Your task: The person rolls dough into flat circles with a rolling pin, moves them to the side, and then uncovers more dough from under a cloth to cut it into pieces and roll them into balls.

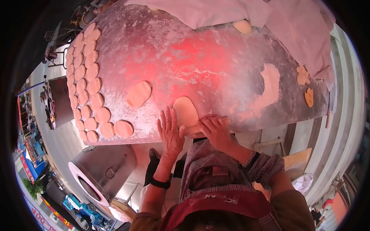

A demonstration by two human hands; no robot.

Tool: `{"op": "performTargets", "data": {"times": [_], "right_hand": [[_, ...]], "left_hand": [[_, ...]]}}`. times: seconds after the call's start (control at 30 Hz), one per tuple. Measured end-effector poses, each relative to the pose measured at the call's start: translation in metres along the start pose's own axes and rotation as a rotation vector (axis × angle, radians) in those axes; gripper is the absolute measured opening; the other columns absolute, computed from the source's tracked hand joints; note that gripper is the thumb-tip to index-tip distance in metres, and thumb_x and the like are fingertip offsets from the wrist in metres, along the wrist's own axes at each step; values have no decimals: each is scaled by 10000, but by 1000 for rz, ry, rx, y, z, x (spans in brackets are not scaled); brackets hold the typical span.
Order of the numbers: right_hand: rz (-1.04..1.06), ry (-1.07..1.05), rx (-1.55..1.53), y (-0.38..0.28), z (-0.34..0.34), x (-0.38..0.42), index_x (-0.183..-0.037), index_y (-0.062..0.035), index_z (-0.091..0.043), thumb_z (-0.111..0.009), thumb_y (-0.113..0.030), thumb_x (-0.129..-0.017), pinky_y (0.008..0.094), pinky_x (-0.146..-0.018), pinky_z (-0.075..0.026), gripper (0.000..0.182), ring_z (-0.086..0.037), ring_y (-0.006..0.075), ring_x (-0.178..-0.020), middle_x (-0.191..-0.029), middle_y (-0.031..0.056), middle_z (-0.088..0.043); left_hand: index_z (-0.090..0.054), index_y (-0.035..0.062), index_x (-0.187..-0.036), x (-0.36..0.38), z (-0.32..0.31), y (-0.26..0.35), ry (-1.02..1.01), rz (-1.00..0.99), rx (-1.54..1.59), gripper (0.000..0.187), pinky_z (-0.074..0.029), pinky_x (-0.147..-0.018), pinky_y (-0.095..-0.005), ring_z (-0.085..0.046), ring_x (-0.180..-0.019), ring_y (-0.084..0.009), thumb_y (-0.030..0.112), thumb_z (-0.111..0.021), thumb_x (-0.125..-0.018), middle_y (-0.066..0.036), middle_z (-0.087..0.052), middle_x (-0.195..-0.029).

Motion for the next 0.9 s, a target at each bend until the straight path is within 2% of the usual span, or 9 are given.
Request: {"op": "performTargets", "data": {"times": [0.1, 0.17, 0.23, 0.3, 0.37, 0.5, 0.63, 0.7, 0.9], "right_hand": [[-125, 38, 26, 31, 31, -3, -1137, -85, -613, -585, -114, -786, 392, -934, -371, 353, -539, 224, -1017, -1071, 43, -582], [-221, 100, 119, 72, 57, 18, -1057, -84, -625, -584, -65, -760, 391, -884, -377, 301, -539, 243, -958, -987, 44, -584], [-277, 107, 161, 98, 78, 53, -1038, -86, -627, -585, -41, -752, 391, -874, -376, 293, -543, 253, -964, -988, 49, -593], [-513, 93, 178, 113, 93, 80, -1062, -83, -620, -589, 0, -735, 400, -876, -374, 339, -549, 285, -973, -996, 81, -603], [-653, 131, 112, 114, 108, 88, -1067, -71, -613, -576, 18, -743, 416, -877, -379, 338, -549, 306, -980, -1002, 102, -604], [-944, 331, -221, 109, 101, 110, -1074, -26, -585, -525, 63, -769, 455, -853, -413, 323, -551, 369, -970, -988, 162, -599], [-971, 308, -315, 103, 87, 160, -1080, 5, -568, -546, 51, -783, 388, -778, -477, 301, -593, 355, -901, -988, 181, -601], [-1058, 255, -377, 98, 91, 182, -1078, -9, -575, -536, 71, -768, 443, -797, -465, 323, -577, 400, -916, -979, 193, -605], [-1319, 263, -545, 107, 90, 219, -1117, 0, -564, -563, 37, -764, 379, -781, -485, 355, -618, 327, -868, -957, 190, -613]], "left_hand": [[-276, 120, -1540, -50, -10, 20, -106, -297, 25, 710, -156, -1152, -573, -194, -1472, -374, 529, -412, -976, -154, -249, -1590], [-275, 165, -1546, -64, -25, 21, -99, -341, 79, 711, -122, -1138, -627, -189, -1474, -371, 541, -437, -964, -130, -239, -1598], [-270, 185, -1548, -87, -32, -2, -34, -354, -204, 720, -101, -1120, -668, -179, -1477, -369, 546, -461, -955, -130, -216, -1605], [-295, 196, -1542, -127, -21, -2, 66, -185, -283, 716, -94, -1115, -677, -198, -1473, -364, 554, -475, -948, -142, -223, -1601], [-343, 161, -1519, -174, -19, 18, 207, -131, -331, 696, -116, -1122, -656, -251, -1457, -350, 532, -491, -950, -159, -279, -1576], [-482, 61, -1385, -273, -27, 103, 192, -466, 307, 542, -321, -1102, -494, -391, -1362, -350, 277, -628, -910, -178, -442, -1452], [-534, 38, -1297, -351, -49, 199, 463, -556, 313, 475, -393, -1047, -459, -467, -1279, -348, 210, -664, -874, -175, -485, -1390], [-545, 41, -1269, -359, -64, 219, 513, -550, 196, 459, -399, -1040, -461, -473, -1275, -349, 203, -673, -859, -176, -494, -1372], [-656, 78, -1079, -284, -90, 205, 475, -730, 189, 328, -435, -918, -435, -556, -1101, -279, 156, -731, -769, -83, -591, -1211]]}}
Point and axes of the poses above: each hand's wrist, its own x-axis away from the middle knuckle, its own z-axis out of the back of the hand, y = z × x, the point moved 1 cm from there along -x, towards the middle knuckle
